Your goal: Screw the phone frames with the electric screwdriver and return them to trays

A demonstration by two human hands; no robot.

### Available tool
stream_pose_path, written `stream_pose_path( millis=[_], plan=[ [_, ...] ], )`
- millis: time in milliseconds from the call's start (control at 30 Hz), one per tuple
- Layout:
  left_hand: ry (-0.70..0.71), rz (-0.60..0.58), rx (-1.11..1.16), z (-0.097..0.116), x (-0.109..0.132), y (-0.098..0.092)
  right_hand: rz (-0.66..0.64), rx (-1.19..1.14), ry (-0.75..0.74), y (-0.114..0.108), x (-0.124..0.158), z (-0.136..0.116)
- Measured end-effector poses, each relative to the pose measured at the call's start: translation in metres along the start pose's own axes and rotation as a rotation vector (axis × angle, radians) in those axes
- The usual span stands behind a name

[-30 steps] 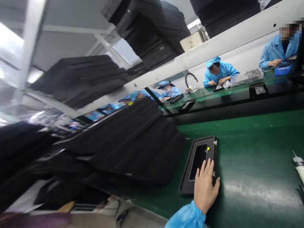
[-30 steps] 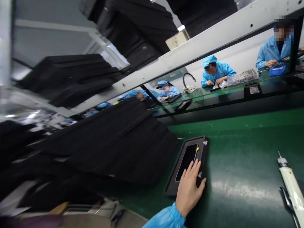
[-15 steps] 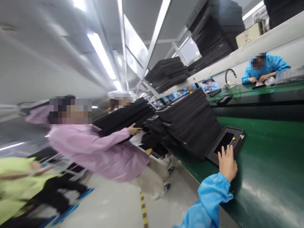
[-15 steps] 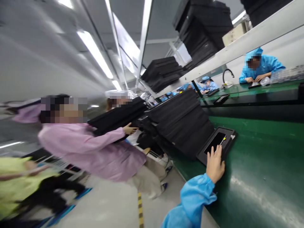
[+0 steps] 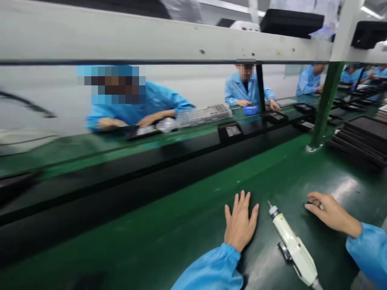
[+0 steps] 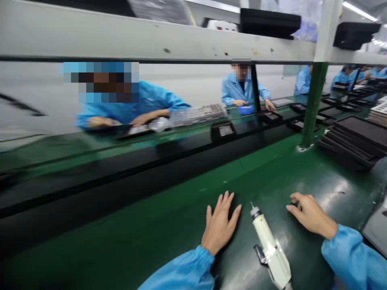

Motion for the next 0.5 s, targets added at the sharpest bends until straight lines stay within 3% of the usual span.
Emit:
stream_pose_path(
  millis=[67, 200, 367, 500],
  plan=[
    [0.039, -0.021, -0.081, 0.005, -0.013, 0.005, 0.048, 0.187, 0.024, -0.015, -0.026, 0.007],
    [0.074, -0.064, -0.236, 0.01, -0.011, 0.005, 0.132, 0.504, 0.007, -0.03, -0.096, 0.007],
    [0.064, -0.121, -0.321, 0.002, -0.009, 0.007, 0.168, 0.678, -0.008, -0.031, -0.213, -0.009],
    [0.102, -0.098, -0.359, -0.003, -0.009, 0.009, 0.28, 0.787, 0.118, -0.041, -0.292, -0.009]
  ],
)
Point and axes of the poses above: each hand's wrist, its own x-axis away from the middle knuckle, its own y-axis out of the palm, z = x × y, the point moved 5 cm from there along -x, towards the middle knuckle, and after that the axes turned 12 degrees about y, right-handed, at the moved point
